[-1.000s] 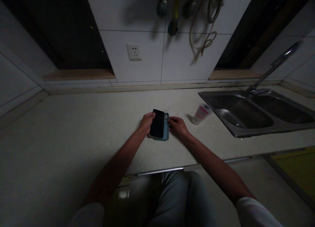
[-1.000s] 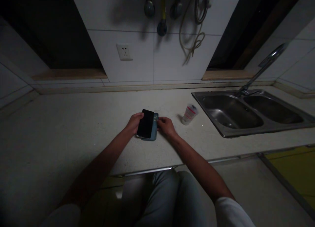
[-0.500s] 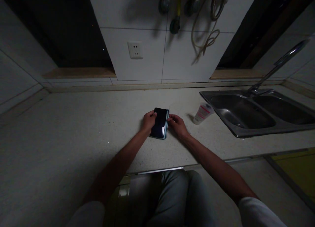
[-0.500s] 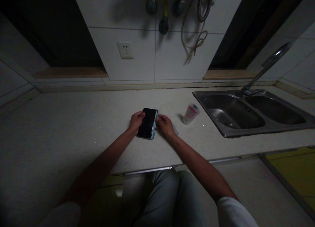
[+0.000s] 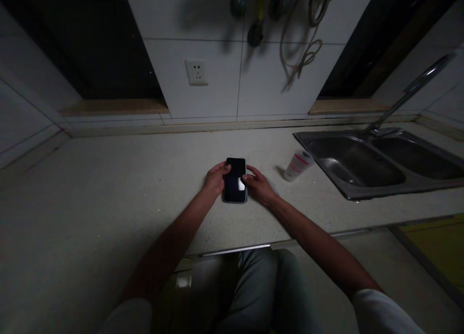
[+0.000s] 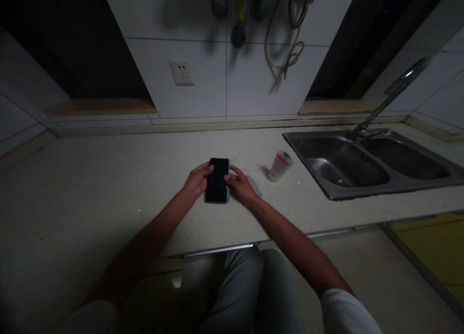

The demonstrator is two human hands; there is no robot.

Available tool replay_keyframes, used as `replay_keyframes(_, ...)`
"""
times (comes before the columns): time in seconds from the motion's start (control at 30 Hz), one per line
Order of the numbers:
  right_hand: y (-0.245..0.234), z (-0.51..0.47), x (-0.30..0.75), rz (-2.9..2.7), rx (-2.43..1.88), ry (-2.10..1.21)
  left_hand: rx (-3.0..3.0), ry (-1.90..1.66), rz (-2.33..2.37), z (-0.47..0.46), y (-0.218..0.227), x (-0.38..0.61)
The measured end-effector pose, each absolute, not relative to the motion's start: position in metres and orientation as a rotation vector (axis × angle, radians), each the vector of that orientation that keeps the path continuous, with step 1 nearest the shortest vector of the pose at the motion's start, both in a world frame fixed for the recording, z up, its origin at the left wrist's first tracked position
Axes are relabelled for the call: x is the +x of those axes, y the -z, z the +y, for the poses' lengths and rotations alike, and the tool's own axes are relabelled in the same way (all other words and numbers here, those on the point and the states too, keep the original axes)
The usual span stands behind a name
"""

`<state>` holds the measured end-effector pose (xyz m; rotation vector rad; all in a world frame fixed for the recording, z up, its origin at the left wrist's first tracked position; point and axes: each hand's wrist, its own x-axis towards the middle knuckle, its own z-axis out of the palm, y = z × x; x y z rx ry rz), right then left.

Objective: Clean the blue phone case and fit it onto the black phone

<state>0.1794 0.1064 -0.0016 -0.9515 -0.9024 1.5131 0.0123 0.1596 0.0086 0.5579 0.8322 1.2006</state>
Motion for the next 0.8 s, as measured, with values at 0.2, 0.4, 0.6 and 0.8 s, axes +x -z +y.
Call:
replay_keyframes(0.2,-0.004,0.102,0.178,-0.972,-0.906,-1.592,0.51,-1.199,0.793,0.159,-0.007,0.011)
replay_keyframes(0.4,0.0,0.104,0.181,-0.978,-0.951,-1.565,0.543,-1.167,0.786,0.16,-0.014,0.011)
replay_keyframes(0.6,0.003,0.106,0.183,-0.941,-0.922,-1.596,0.568,-1.042,0.807,0.16,-0.021,0.008)
replay_keyframes(0.8,0.001,0.106,0.185,-0.991,-0.874,-1.617,0.729,-1.082,0.868,0.155,-0.024,0.008)
